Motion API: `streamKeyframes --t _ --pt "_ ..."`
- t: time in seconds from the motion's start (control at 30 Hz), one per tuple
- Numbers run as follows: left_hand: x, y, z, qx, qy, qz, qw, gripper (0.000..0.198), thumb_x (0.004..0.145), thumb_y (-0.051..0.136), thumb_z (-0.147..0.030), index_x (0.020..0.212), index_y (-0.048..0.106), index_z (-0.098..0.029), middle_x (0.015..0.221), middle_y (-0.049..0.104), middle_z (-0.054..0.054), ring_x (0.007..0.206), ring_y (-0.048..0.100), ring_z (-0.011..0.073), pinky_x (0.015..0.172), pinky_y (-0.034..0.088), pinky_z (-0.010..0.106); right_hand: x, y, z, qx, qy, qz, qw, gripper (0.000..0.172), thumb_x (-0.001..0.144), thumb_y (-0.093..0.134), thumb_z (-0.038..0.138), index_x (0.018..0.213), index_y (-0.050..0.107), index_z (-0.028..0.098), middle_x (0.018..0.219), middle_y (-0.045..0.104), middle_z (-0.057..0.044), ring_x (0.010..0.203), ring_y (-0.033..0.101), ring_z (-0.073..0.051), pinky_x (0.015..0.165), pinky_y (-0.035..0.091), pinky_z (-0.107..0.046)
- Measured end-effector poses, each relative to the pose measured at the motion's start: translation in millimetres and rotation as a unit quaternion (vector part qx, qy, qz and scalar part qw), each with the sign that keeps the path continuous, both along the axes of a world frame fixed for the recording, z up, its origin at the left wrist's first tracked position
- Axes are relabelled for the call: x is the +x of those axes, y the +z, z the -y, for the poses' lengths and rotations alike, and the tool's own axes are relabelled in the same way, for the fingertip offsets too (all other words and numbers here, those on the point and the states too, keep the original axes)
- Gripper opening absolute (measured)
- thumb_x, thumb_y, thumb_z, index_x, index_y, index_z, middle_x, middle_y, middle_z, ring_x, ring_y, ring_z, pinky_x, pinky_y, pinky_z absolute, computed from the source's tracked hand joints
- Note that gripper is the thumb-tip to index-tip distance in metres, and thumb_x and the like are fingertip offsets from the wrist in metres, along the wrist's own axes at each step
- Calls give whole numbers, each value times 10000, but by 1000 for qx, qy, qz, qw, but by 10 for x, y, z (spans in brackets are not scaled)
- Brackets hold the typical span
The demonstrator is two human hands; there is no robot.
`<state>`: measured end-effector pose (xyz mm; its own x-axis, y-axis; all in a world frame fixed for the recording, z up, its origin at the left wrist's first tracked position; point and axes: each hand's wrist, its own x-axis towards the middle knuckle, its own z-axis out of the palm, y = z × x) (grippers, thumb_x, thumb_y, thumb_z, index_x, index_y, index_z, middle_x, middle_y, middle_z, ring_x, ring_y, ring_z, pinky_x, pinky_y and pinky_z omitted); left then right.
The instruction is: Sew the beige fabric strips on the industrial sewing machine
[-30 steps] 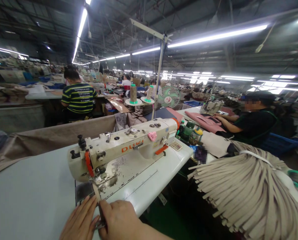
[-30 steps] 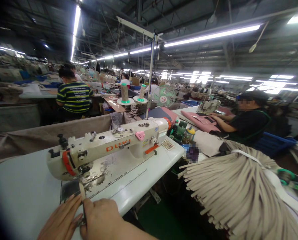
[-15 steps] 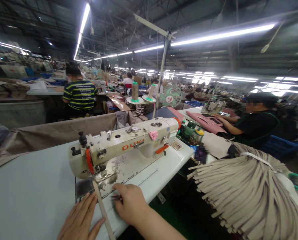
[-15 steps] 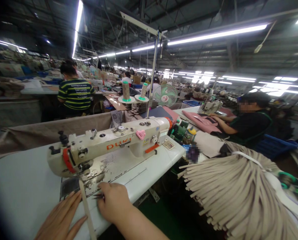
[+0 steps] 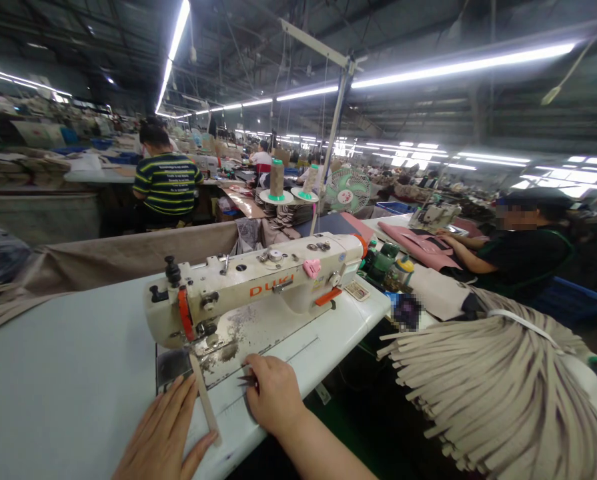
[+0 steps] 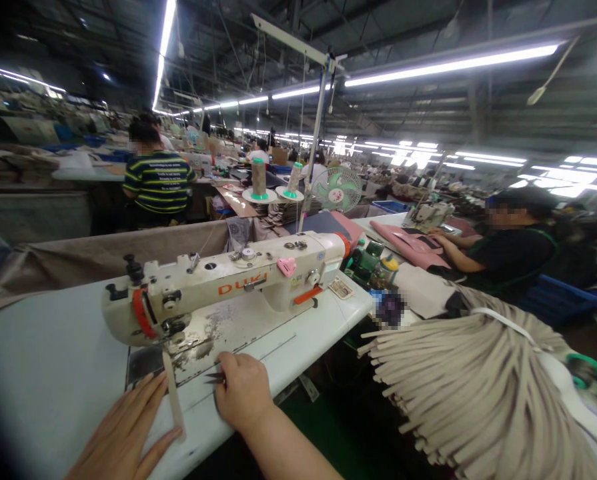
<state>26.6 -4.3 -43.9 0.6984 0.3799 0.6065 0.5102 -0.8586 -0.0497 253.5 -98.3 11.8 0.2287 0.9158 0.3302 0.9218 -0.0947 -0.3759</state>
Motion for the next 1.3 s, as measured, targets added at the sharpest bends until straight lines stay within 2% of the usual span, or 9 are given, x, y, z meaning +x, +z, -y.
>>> streamKeyframes --t 0.13,0.23,0.37,0.47,0.7,1.03,1.3 --pt "13 75 41 -10 10 3 1000 846 979 453 -665 1627 255 -159 1512 577 160 1349 572 347 1194 352 489 14 -18 -11 20 -2 5 1000 467 705 563 101 1146 623 243 915 741 -13 876 680 -214 792 516 -305" --pt "20 134 76 -28 28 -7 999 730 1000 475 -602 1575 364 -165 1513 583 133 1366 568 317 1168 421 483 24 -28 -16 37 2 5 999 469 713 556 84 1148 633 242 913 746 -14 874 686 -208 803 517 -296" --pt "40 250 136 -49 49 -23 997 581 1022 514 -480 1500 462 -154 1492 607 112 1386 563 279 1147 491 467 51 -59 -23 63 18 -5 998 487 742 524 72 1193 642 212 977 757 -60 895 690 -228 833 523 -322" --pt "69 338 150 -84 63 -42 994 544 1009 561 -415 1474 491 -142 1496 604 113 1402 552 281 1155 506 486 98 -111 -48 84 42 -5 996 484 772 510 83 1227 640 183 972 761 -82 866 697 -239 814 535 -340" --pt "141 522 109 -178 94 -69 977 612 953 668 -372 1482 493 -120 1555 536 134 1485 451 314 1232 423 550 177 -180 -78 109 57 60 991 402 862 541 152 1248 639 207 958 776 -55 817 728 -224 754 561 -317" --pt "174 605 -86 -229 115 -81 963 622 1021 545 -452 1539 426 -129 1622 452 112 1544 349 294 1285 315 539 139 -98 -99 114 61 69 989 375 853 501 155 1197 638 212 889 780 -41 753 740 -210 691 564 -305" --pt "234 760 -192 -285 143 -75 945 552 1010 568 -420 1501 474 -186 1575 519 90 1553 316 330 1281 267 607 162 -132 -102 121 63 86 987 373 846 518 156 1195 640 201 912 786 -47 770 749 -211 702 574 -307"
